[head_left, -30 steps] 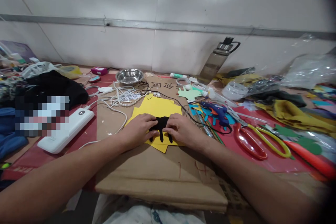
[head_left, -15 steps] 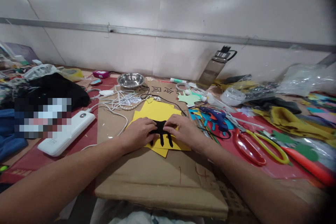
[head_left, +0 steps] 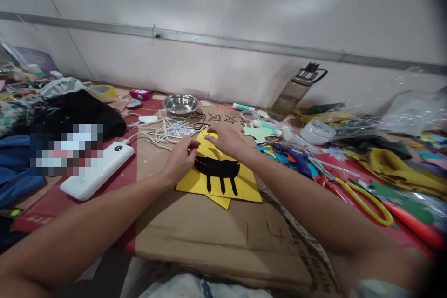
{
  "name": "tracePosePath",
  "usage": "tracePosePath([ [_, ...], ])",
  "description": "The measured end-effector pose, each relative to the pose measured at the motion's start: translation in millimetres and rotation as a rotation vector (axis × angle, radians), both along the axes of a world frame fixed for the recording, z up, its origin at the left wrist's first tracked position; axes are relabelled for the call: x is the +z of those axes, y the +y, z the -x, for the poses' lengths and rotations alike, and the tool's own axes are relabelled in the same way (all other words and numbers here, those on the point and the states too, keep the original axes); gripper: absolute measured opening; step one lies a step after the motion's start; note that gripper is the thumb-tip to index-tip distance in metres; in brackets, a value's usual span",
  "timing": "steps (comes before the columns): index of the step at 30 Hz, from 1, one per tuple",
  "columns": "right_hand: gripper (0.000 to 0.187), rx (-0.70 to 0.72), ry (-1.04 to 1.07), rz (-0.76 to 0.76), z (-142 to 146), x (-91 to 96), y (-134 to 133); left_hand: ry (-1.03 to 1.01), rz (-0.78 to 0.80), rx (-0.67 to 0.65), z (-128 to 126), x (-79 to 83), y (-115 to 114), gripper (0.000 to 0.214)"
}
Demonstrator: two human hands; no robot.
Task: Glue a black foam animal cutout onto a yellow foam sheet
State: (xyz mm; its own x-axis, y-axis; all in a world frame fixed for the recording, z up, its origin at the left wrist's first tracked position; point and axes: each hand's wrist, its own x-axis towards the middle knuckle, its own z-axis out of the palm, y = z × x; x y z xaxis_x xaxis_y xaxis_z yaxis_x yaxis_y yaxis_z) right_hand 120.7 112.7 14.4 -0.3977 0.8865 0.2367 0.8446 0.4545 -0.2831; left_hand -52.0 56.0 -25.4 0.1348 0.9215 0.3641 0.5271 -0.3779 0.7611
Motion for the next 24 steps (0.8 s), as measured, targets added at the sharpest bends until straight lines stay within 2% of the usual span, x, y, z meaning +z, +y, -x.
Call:
tracePosePath([
  [6, 0.025, -0.119, -0.154, 0.118, 26, -3.7, 33, 0.049, 0.029, 0.001, -1, -8.4, 4, 0.017],
  [10, 0.023, -0.181, -0.226, 0.206, 37, 1.7, 41, 0.07, 0.039, 0.002, -2, -5.9, 3, 0.015],
  [14, 0.033, -0.217, -0.238, 0.273, 48, 4.1, 43, 0.085, 0.049, 0.0, -2, -4.0, 2, 0.012],
  [17, 0.034, -0.233, -0.165, 0.306, 51, 6.5, 47, 0.1, 0.046, 0.012, -3, -3.2, 1, 0.011],
  [19, 0.024, -0.229, -0.066, 0.32, 46, 10.8, 48, 0.084, 0.05, 0.017, -3, -2.1, 0, 0.012],
  [22, 0.004, -0.195, 0.152, 0.369, 25, 19.9, 43, 0.023, 0.063, 0.016, -1, 2.2, 0, 0.013],
  [24, 0.005, -0.156, 0.332, 0.452, 7, 24.6, 33, -0.039, 0.073, 0.008, 1, 7.3, 2, 0.013],
])
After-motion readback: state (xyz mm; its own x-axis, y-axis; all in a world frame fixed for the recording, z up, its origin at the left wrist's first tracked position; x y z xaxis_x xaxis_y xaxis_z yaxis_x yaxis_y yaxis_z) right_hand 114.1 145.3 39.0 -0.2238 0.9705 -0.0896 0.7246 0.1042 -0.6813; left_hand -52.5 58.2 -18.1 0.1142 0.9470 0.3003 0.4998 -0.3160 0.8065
